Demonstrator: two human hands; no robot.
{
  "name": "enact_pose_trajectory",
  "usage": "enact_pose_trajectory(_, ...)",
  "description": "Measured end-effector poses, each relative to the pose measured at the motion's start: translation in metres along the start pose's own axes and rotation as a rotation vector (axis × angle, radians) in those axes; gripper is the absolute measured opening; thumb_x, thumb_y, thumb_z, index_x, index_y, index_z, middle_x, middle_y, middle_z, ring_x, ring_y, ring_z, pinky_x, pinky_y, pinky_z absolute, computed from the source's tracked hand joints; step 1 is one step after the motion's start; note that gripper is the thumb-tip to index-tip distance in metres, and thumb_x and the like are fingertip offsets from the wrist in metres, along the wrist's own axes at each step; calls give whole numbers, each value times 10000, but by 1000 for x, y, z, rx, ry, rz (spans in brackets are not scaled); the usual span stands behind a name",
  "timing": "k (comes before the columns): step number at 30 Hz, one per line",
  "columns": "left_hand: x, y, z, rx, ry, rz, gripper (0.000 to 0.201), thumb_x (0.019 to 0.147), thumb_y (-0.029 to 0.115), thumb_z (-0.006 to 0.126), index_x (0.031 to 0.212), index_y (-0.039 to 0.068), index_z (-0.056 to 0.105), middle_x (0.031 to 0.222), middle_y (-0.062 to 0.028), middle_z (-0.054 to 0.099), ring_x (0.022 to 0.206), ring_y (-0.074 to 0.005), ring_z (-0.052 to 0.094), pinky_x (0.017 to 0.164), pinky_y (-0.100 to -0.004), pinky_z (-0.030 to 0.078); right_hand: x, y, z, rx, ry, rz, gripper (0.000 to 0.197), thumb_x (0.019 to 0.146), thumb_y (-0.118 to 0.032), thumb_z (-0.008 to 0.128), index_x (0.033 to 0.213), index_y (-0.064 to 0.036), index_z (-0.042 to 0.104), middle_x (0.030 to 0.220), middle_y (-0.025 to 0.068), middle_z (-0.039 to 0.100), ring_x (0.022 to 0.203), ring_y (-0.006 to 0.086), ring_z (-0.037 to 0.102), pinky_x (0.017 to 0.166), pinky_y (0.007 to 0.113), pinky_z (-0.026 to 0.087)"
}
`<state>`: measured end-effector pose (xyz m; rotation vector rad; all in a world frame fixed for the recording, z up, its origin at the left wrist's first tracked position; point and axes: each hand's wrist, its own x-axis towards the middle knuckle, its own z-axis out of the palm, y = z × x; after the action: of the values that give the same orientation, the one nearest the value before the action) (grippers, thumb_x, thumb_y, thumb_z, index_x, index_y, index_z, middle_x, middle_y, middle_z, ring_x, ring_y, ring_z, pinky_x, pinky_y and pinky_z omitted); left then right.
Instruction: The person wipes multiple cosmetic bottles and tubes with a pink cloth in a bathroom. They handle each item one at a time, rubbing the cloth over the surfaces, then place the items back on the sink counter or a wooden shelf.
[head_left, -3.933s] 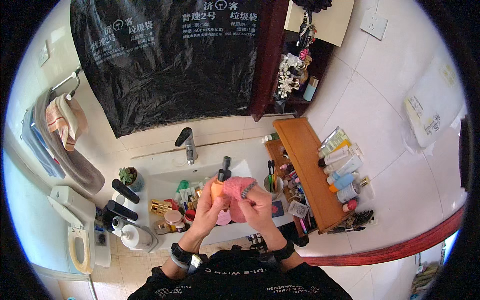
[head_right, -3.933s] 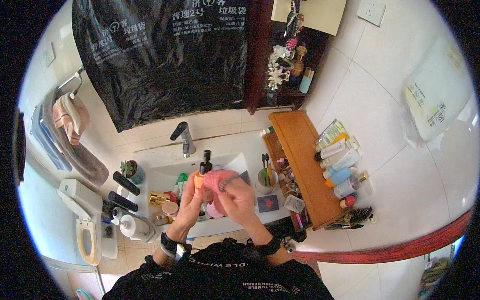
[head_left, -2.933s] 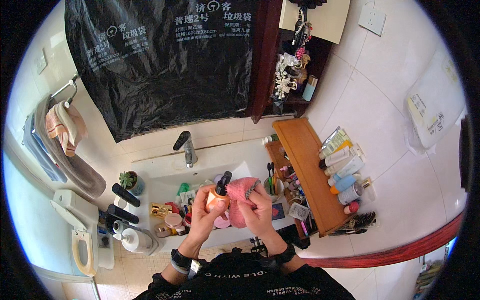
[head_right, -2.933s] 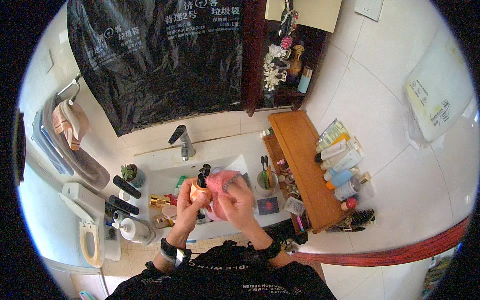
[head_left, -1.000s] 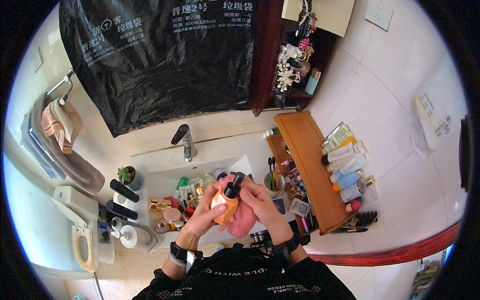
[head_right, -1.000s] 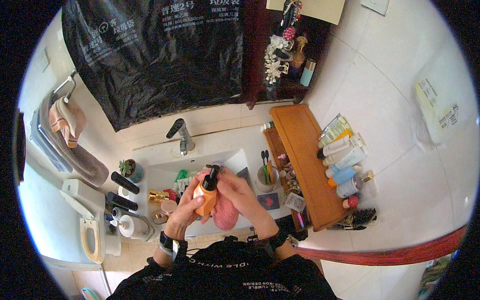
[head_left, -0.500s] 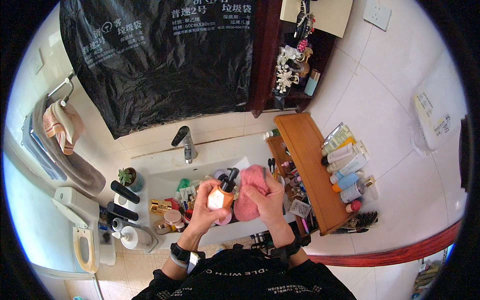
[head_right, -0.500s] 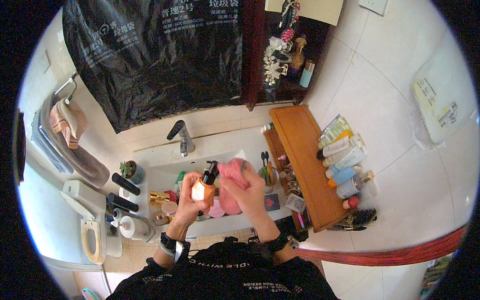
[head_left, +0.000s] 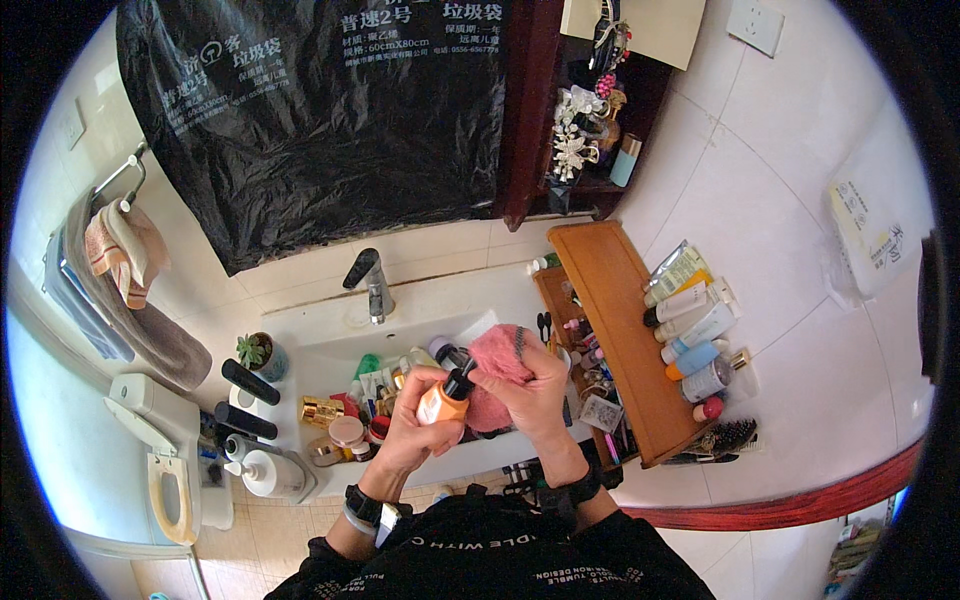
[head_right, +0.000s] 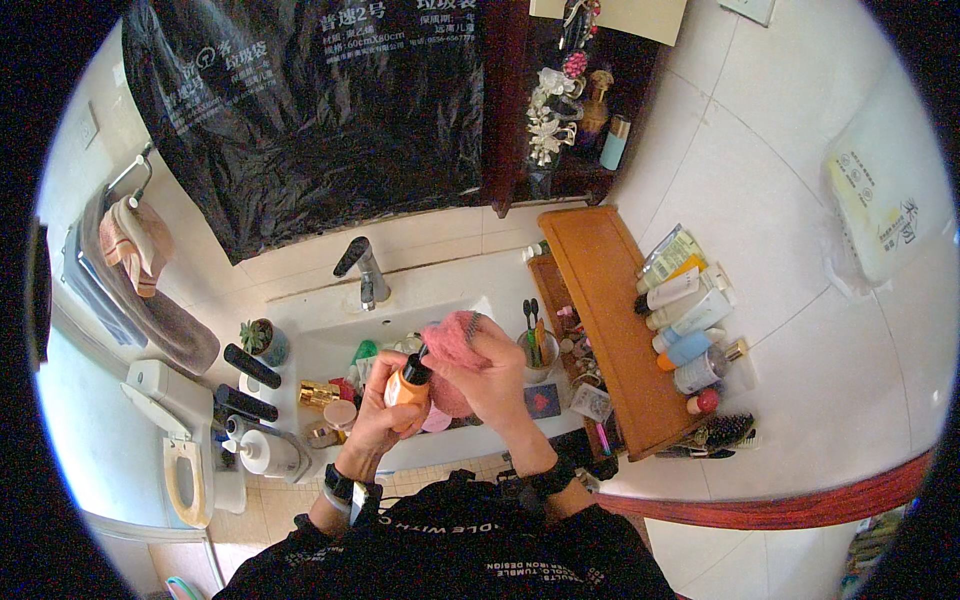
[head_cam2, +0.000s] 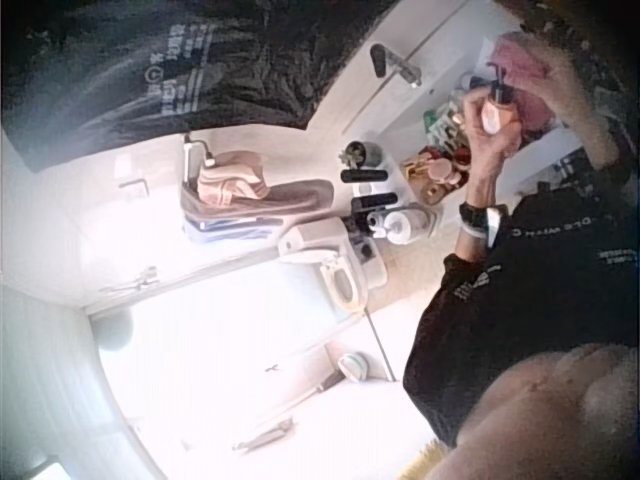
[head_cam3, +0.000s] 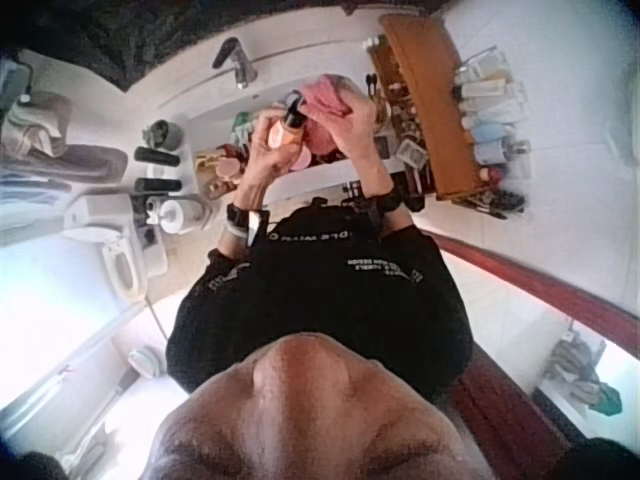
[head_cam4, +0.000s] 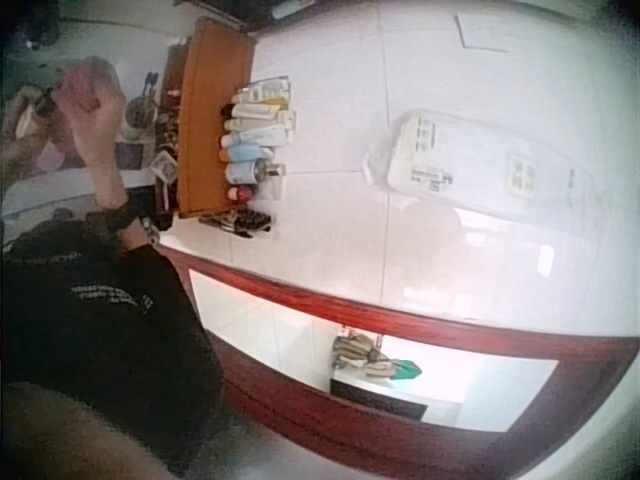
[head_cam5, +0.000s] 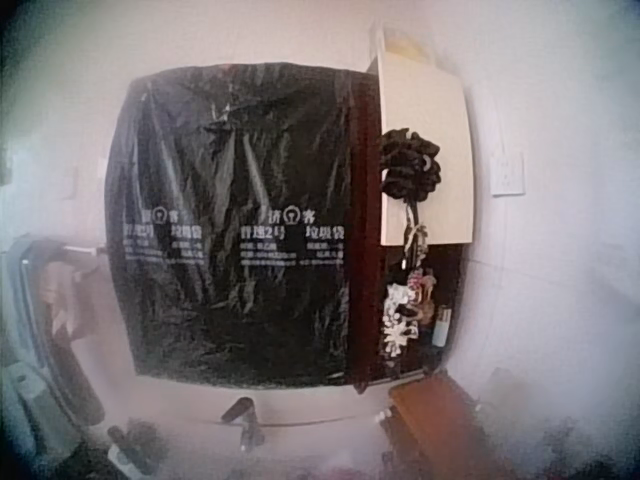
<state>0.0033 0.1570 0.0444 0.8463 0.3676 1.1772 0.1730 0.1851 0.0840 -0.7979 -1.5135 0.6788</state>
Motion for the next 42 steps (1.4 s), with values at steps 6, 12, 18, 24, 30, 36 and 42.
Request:
enact_pose_trajectory(6,1,-3,0,-344,124,-108,364,899,296,577,1187,116,447,987,-66,560,719,-140,544,476,-228,396,-10,5,5,257,107,312,231,764,-27,692,991,9,677,1027,68,619,897,143,605,781,275,487)
enact_pose_trajectory(12,6,-4,-3,-23,145,-34,421,974,319,481,1297,51,454,1012,-39,582,822,-119,562,596,-260,471,-12,3,10,-82,-152,-76,228,808,-36,623,1028,-38,682,1026,116,589,924,250,608,802,287,475)
enact_pose_trajectory(18,7,-5,-11,236,150,94,426,979,261,482,1344,44,445,1067,-42,574,899,-111,556,714,-263,483,-12,-3,10,-60,-175,19,208,827,-41,593,1020,-26,669,1047,112,575,914,248,603,789,308,483)
enact_pose_trajectory(24,5,-4,-13,274,180,87,388,1003,258,425,1312,30,476,1135,-44,562,1012,-151,549,888,-287,443,-12,0,14,-81,-174,-69,257,815,-48,581,1060,-32,660,1023,122,575,883,249,602,774,301,479)
enact_pose_trajectory(30,3,-2,-5,-277,305,-71,506,1026,414,261,1281,31,470,1173,-79,576,1050,-187,570,920,-337,463,-15,8,15,-33,-74,36,255,805,-42,608,1050,-26,677,968,100,587,843,219,594,743,280,469)
enact_pose_trajectory(36,13,3,-3,-170,237,4,501,1030,407,239,1257,29,475,1183,-89,570,1089,-186,557,971,-350,437,-25,4,25,-119,-199,-188,268,779,-32,619,1040,-33,678,1000,121,577,853,263,607,762,307,486)
enact_pose_trajectory(42,10,-1,3,-161,307,-27,485,1033,389,246,1231,19,490,1163,-91,580,1055,-183,566,951,-350,444,-14,8,21,-117,-158,-19,228,786,-37,618,1004,-65,679,1015,132,571,880,290,607,754,330,495)
